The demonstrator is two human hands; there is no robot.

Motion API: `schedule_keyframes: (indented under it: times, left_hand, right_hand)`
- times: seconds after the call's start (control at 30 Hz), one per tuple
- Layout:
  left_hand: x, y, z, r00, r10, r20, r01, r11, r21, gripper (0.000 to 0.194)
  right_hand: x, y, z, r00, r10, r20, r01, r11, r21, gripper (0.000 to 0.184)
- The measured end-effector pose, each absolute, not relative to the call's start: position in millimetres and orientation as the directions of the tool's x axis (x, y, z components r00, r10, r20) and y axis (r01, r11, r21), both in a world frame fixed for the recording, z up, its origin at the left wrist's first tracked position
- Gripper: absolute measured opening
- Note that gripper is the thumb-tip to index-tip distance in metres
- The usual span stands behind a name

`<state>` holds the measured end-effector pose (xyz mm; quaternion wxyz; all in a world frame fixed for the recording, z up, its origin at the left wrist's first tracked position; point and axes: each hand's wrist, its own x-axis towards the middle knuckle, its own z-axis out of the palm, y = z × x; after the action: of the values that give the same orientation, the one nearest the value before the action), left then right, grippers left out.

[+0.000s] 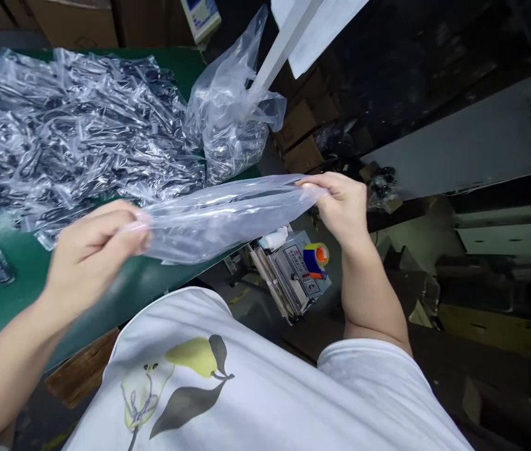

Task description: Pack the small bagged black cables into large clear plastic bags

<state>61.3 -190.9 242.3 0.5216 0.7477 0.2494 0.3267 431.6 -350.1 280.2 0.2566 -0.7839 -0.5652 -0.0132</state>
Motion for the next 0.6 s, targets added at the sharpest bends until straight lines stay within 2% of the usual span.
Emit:
schedule_keyframes:
  times: [0.1, 0.2, 0.3, 0.4, 0.5, 0.6]
  left_hand:
    - [155.8, -176.0, 235.3, 0.76, 0.623, 0.187, -0.046, -0.236, 0.971, 0.033]
    - [223.6, -152.7, 208.5, 0.788, 0.607, 0.099, -0.012, -0.146, 0.989, 0.034]
    - [282.0, -119.7, 172.4, 0.73, 0.683, 0.034, 0.067, -0.121, 0.99, 0.03]
    - [331.2, -85.2, 139.0, 0.641, 0.767, -0.001, 0.12, -0.099, 0.988, 0.029]
    - [364.7, -58.8, 113.7, 0.594, 0.804, 0.012, 0.141, -0.118, 0.983, 0.029]
    - [379.0, -46.2, 92.6, 0.587, 0.809, 0.027, 0.21, -0.185, 0.96, 0.04]
  right_hand:
    - [497.4, -350.9, 283.2, 0.503, 0.809, 0.305, 0.831, -0.355, -0.429, 0.018]
    - [567.2, -333.7, 268.5, 0.605, 0.761, 0.233, 0.754, -0.454, -0.475, 0.017]
    - [637.9, -289.2, 235.6, 0.651, 0.741, 0.165, 0.709, -0.515, -0.482, 0.019]
    - [690.9, -240.4, 195.6, 0.632, 0.762, 0.141, 0.722, -0.511, -0.467, 0.026]
    - [696.9, -219.6, 161.6, 0.563, 0.807, 0.179, 0.792, -0.466, -0.395, 0.039]
    - [648.8, -227.6, 123.9, 0.533, 0.828, 0.174, 0.833, -0.478, -0.278, 0.053]
